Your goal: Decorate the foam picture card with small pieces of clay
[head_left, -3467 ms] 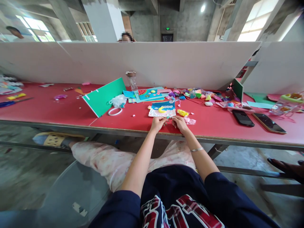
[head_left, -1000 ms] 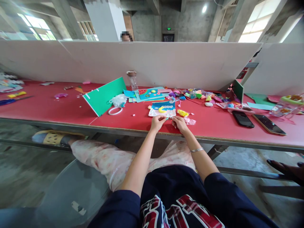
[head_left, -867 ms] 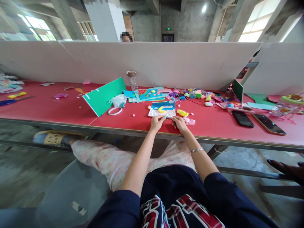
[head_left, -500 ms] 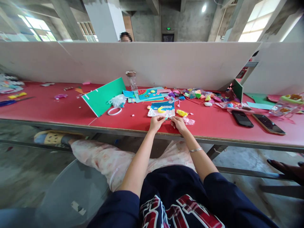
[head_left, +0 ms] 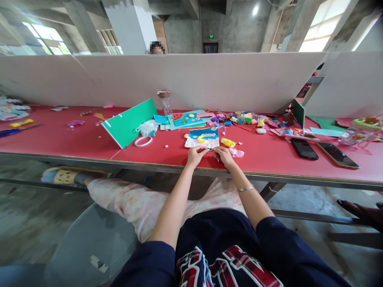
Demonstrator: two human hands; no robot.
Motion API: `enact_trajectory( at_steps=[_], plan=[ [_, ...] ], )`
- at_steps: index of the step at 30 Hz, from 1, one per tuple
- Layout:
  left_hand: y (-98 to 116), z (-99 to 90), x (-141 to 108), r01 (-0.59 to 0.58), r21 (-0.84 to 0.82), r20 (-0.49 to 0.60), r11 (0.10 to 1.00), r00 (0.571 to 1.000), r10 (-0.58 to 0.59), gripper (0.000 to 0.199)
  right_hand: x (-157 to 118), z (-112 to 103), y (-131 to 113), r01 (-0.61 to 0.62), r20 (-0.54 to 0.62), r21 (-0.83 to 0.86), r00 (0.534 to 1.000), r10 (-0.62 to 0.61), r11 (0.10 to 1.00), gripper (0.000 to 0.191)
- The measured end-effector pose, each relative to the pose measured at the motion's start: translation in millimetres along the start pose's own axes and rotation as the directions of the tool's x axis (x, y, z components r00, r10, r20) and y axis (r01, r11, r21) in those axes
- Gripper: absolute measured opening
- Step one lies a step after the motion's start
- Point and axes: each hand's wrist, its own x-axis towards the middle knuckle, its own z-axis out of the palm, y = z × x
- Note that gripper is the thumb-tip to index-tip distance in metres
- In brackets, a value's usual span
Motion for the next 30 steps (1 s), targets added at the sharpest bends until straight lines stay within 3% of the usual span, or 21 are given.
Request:
enact_trajectory(
  at_steps=[6,13,20,30],
  plan=[
    [1.4,-2.4,-1.4,-0.157,0.051,0.072,0.986,0.986,0.153,0.02,-2.3,-0.1,-5.8,-0.094,0.077,0.019,0.993,0.092,0.995,0.019],
    [-0.1,-2.8,-1.8,-0.173,0.036,0.139,0.984,0.976,0.167,0.024,-3.9,-1.1,-8.7,-0.159,0.039,0.067,0.987,0.156,0.985,0.019],
    [4.2,-2.5,-3.8,-0.155,-0.035,0.185,0.987,0.97,0.159,0.029,-6.2,-1.8,-9.3,-0.089,0.009,0.01,0.996,0.089,0.996,0.019],
    [3.3,0.0,-2.3,-0.146,-0.007,0.187,0.989,0.972,0.145,0.021,-3.0,-9.2,-2.3,-0.017,0.028,-0.114,0.999,0.02,0.993,0.025]
  ],
)
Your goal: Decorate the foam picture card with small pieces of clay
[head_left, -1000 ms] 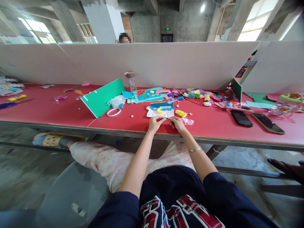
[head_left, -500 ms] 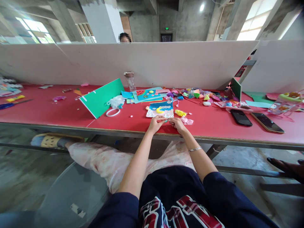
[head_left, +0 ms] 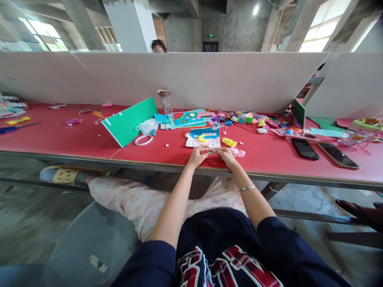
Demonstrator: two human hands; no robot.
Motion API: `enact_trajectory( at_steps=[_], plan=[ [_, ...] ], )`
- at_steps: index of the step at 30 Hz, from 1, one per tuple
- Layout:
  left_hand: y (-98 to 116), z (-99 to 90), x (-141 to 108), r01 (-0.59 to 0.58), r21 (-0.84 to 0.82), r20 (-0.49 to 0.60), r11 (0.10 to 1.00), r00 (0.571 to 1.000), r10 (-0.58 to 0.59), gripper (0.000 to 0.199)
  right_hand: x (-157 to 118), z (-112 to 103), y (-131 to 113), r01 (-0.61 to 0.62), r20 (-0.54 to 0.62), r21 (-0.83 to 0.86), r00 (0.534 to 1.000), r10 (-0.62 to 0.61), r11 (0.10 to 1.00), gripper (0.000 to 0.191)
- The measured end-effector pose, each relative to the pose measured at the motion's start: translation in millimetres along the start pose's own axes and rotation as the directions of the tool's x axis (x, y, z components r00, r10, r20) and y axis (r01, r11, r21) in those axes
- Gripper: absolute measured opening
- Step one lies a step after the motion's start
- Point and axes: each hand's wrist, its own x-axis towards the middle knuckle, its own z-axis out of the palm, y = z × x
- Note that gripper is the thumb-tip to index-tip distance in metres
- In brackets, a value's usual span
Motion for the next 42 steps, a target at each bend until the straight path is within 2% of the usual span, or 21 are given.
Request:
enact_trajectory(
  at_steps=[7,17,21,25,31,38,42],
  plan=[
    [6,1.9,-1,0.013,0.032,0.008,0.999,1.0,-0.014,0.028,-1,-1,0,0.013,-0.039,-0.026,0.999,-0.014,1.0,0.024],
    [2,2.8,0,-0.007,0.036,0.012,0.999,1.0,0.007,0.033,-3,0,-4,0.018,-0.01,-0.063,1.0,-0.018,0.998,0.026],
    [-1,3.6,0,-0.005,0.004,0.001,1.0,1.0,0.005,0.03,-3,-1,-2,0.004,-0.026,-0.054,1.0,-0.006,0.999,0.031],
    [-2,4.7,2,0.018,0.015,-0.045,1.0,0.999,-0.018,0.024,0,-1,2,0.0,-0.038,-0.054,0.999,-0.002,0.999,0.026],
    [2,4.2,2,0.038,0.009,-0.098,0.999,0.994,-0.037,0.022,6,0,8,-0.019,-0.141,-0.005,0.99,0.018,1.0,0.028],
    [1,3.4,1,0.088,-0.015,-0.148,0.996,0.985,-0.089,0.03,10,0,12,-0.025,-0.151,0.097,0.988,0.04,0.995,0.025],
    [-1,3.3,2,0.083,-0.02,-0.118,0.996,0.989,-0.085,0.03,10,1,10,-0.046,-0.141,0.167,0.988,0.07,0.985,0.025]
  ],
)
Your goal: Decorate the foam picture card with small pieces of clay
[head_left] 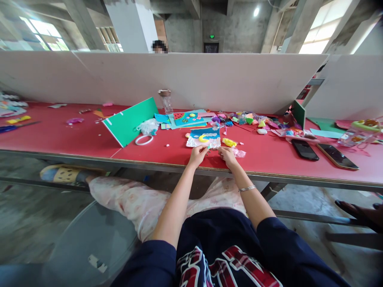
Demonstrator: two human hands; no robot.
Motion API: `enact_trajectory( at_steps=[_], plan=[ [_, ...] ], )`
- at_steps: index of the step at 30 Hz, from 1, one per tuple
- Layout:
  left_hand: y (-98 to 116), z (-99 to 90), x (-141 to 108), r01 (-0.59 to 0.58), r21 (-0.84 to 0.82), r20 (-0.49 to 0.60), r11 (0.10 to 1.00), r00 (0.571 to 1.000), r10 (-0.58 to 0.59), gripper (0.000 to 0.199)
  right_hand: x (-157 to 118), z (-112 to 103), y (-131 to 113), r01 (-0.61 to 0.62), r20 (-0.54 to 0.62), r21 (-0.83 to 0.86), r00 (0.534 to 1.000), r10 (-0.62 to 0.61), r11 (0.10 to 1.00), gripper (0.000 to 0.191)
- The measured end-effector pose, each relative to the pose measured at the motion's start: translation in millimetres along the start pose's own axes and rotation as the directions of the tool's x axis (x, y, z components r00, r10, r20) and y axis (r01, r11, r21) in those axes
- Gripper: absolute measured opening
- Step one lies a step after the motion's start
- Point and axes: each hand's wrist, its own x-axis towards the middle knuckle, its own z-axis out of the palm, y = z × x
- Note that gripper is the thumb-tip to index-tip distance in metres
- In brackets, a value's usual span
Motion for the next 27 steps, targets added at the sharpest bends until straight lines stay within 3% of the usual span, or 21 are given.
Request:
enact_trajectory(
  at_steps=[8,19,27],
  plan=[
    [-1.0,2.7,1.0,0.008,-0.059,0.011,0.998,1.0,-0.007,0.023,-7.8,1.2,-9.5,-0.037,0.011,0.07,0.999,0.037,0.997,0.022],
    [7.6,0.7,-3.0,0.017,0.014,0.02,1.0,1.0,-0.018,0.023,-3.1,-1.0,-2.7,0.032,-0.001,-0.027,0.999,-0.032,0.999,0.027],
    [3.1,2.2,-0.5,0.057,-0.049,0.031,0.997,0.998,-0.056,0.02,-6.9,1.2,-6.0,0.046,-0.011,-0.101,0.999,-0.048,0.994,0.026]
  ],
)
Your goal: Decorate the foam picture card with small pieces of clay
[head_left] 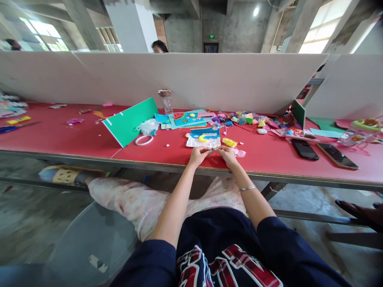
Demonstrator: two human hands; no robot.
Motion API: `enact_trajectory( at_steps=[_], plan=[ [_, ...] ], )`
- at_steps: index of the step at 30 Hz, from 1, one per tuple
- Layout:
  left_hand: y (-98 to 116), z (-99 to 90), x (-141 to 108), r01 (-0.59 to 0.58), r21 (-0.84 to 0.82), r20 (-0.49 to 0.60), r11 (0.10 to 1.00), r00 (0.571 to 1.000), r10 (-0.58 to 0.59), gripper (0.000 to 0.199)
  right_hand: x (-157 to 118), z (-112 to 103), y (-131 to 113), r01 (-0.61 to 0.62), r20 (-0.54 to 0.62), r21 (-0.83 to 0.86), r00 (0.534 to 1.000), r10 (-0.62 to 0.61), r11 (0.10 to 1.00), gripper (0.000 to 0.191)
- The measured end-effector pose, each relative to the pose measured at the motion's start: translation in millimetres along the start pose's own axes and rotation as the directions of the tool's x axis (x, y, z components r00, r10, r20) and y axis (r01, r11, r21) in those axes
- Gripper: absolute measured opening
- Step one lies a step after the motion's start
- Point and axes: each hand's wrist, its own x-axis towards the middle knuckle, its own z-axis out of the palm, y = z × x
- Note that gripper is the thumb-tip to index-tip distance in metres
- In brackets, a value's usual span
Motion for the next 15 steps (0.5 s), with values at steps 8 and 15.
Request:
enact_trajectory(
  at_steps=[8,15],
  plan=[
    [-0.5,-3.1,-1.1,-0.048,0.104,0.011,0.993,0.999,0.047,0.025,2.1,-0.2,0.9,-0.017,0.028,0.057,0.999,0.016,0.998,0.024],
    [-0.6,-2.4,-0.6,-0.079,0.119,0.033,0.99,0.997,0.075,0.022,3.2,-1.8,5.8,0.019,0.062,-0.035,0.998,-0.017,0.999,0.027]
  ],
)
